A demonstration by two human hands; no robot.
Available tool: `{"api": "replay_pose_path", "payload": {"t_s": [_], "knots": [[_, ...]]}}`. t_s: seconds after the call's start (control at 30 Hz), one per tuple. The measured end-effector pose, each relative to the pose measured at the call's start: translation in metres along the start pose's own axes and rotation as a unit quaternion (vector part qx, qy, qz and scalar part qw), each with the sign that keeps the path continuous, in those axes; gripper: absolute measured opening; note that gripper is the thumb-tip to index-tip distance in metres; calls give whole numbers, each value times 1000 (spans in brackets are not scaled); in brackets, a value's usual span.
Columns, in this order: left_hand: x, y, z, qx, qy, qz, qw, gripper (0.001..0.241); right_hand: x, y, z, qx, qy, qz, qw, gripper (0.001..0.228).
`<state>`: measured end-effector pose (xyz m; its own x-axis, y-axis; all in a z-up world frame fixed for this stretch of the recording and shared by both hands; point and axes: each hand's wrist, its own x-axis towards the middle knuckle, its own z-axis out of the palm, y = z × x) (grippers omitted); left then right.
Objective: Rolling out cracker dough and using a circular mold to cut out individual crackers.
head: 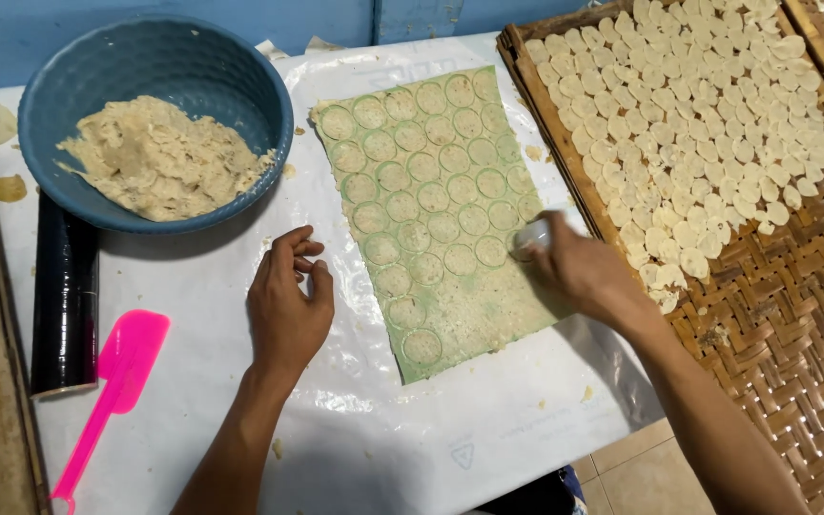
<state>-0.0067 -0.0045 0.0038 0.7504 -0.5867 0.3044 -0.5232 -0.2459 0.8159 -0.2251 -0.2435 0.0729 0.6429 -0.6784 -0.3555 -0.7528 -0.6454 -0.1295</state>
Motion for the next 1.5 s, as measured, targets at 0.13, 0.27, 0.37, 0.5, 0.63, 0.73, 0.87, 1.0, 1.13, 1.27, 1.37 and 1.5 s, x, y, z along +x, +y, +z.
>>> {"api": "replay_pose_path", "payload": {"t_s": [0.13,0.27,0.37,0.5,0.63,0.73,0.87,1.0,1.13,1.27,1.37,1.5], "knots": [[0,-1,0,-7,-3,-10,1000,35,8,53,11,-23,79,-7,997,44],[1,-1,2,-1,-3,-4,1000,35,-2,35,5,-9,36,3,999,47],[0,-2,3,3,-1,-5,1000,35,6,32,3,-13,21,-3,1000,48],[1,0,2,-1,-2,-2,1000,34,18,44,14,-71,9,-19,997,44],[2,1,2,-1,-4,4,1000,34,30,51,27,-128,36,-11,991,44],[3,0,2,4,-1,7,1000,34,30,52,22,-151,27,-45,987,45],[3,0,3,2,0,15,1000,34,31,57,27,-150,42,-37,987,47],[1,-1,1,4,1,20,1000,34,30,52,24,-122,42,-25,991,46],[3,-2,2,-2,9,11,1000,34,8,46,21,-21,83,2,996,42],[-2,-1,1,7,5,3,1000,35,-41,-5,25,22,75,-53,996,45],[-1,0,-1,6,-3,-1,1000,35,-48,-35,38,12,43,-150,988,46],[-1,-1,-2,5,1,4,1000,34,-46,-67,35,-77,32,-224,971,47]]}}
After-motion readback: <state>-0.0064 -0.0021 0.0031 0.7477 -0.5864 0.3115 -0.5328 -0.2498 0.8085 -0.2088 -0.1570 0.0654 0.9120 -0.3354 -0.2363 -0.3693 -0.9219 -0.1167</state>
